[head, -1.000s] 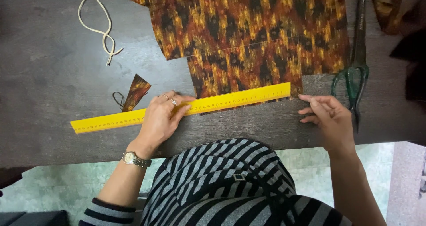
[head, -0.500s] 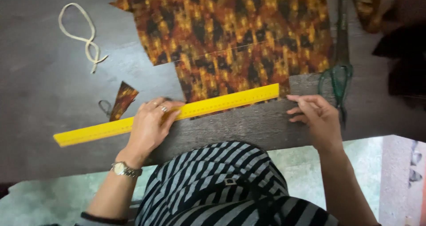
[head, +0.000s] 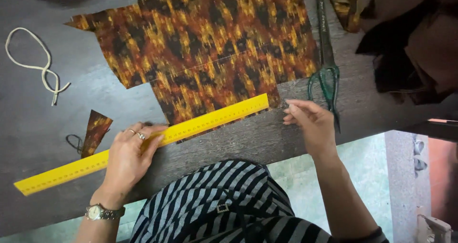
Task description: Measuring and cutting patterned fabric into specific shapes using a ruler and scissors on a work table.
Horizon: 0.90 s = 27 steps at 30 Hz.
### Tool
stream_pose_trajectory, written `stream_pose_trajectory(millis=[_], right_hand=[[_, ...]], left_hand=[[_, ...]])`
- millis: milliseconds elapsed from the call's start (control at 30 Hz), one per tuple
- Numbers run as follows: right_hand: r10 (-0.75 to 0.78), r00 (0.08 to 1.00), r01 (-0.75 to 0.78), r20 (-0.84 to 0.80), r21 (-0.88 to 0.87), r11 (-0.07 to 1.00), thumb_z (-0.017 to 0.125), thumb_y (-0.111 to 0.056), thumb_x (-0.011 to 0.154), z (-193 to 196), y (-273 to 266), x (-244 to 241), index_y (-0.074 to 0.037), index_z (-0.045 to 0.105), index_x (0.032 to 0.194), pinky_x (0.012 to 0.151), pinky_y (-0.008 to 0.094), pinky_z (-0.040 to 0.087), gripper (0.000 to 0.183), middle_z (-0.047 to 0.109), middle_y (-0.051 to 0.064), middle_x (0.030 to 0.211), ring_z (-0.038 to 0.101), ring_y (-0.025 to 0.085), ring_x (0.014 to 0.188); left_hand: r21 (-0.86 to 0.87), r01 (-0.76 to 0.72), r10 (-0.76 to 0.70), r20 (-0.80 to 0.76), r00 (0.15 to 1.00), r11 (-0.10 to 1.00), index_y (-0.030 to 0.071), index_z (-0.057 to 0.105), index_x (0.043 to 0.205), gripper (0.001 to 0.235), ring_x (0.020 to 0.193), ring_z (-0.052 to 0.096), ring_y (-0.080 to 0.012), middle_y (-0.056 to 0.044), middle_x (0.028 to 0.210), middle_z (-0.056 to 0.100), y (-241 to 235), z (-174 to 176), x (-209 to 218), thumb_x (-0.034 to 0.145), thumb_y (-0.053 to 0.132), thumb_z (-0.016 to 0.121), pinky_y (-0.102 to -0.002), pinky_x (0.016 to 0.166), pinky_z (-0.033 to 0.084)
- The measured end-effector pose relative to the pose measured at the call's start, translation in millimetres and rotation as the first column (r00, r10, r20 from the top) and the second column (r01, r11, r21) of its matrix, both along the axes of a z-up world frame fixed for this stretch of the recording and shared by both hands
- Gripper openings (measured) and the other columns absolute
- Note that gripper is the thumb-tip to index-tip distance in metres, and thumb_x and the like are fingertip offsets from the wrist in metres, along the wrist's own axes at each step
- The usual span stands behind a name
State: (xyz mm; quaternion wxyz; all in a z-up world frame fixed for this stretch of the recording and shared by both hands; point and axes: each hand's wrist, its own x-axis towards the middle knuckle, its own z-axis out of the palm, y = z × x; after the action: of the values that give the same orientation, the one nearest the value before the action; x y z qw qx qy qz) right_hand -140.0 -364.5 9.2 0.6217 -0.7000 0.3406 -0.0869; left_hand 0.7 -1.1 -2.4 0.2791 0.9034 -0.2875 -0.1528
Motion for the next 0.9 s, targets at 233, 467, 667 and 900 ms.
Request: stream_pose_trajectory(millis=[233, 467, 667, 900], right_hand=[[0.013, 1.0, -0.013, 0.022, 0.033, 0.999, 0.061, -0.001, 0.091, 2.9, 5.1, 0.8, 0.009, 0.064, 0.115, 0.072, 0.043, 0.06, 0.026, 0.068, 0.028, 0.091, 0.07, 0.03, 0.077], [0.012, 1.0, -0.011, -0.007, 0.062, 0.998, 0.062, 0.003, 0.089, 5.8, 6.8, 1.8, 0.011, 0.063, 0.112, 0.071, 0.044, 0.06, 0.025, 0.067, 0.029, 0.09, 0.07, 0.032, 0.077], [0.011, 1.0, -0.011, -0.003, 0.043, 0.999, 0.063, 0.003, 0.089, 4.3, 8.0, 1.7, 0.011, 0.064, 0.112, 0.073, 0.046, 0.059, 0.024, 0.067, 0.03, 0.092, 0.07, 0.033, 0.078], [0.072, 0.996, -0.076, -0.047, -0.077, 0.994, 0.059, 0.003, 0.095, 5.0, 7.8, -2.8, 0.011, 0.061, 0.116, 0.076, 0.049, 0.057, 0.023, 0.064, 0.033, 0.097, 0.068, 0.039, 0.083]], left_hand=[[0.014, -0.014, 0.015, -0.014, 1.0, 1.0, 0.028, 0.072, 0.104, 0.018, 0.078, 0.066, -0.0269, -0.001, 0.071, 0.062, -0.6, 2.1, -1.1, 0.088, 0.022, 0.067, -0.038, 0.074, 0.048], [0.018, -0.024, 0.025, -0.048, 0.999, 1.0, 0.025, 0.074, 0.102, 0.018, 0.08, 0.067, -0.0258, -0.004, 0.074, 0.065, -2.0, 4.6, 0.7, 0.087, 0.018, 0.067, -0.037, 0.076, 0.049], [0.021, -0.013, 0.013, -0.014, 1.0, 1.0, 0.024, 0.073, 0.102, 0.017, 0.08, 0.066, -0.0267, -0.004, 0.074, 0.065, -4.5, 6.9, 0.0, 0.087, 0.019, 0.067, -0.038, 0.076, 0.049], [-0.05, 0.026, -0.024, 0.04, 0.999, 0.998, 0.021, 0.07, 0.101, 0.015, 0.081, 0.066, -0.0278, -0.005, 0.075, 0.064, -5.5, 12.1, 1.5, 0.087, 0.018, 0.067, -0.04, 0.075, 0.049]])
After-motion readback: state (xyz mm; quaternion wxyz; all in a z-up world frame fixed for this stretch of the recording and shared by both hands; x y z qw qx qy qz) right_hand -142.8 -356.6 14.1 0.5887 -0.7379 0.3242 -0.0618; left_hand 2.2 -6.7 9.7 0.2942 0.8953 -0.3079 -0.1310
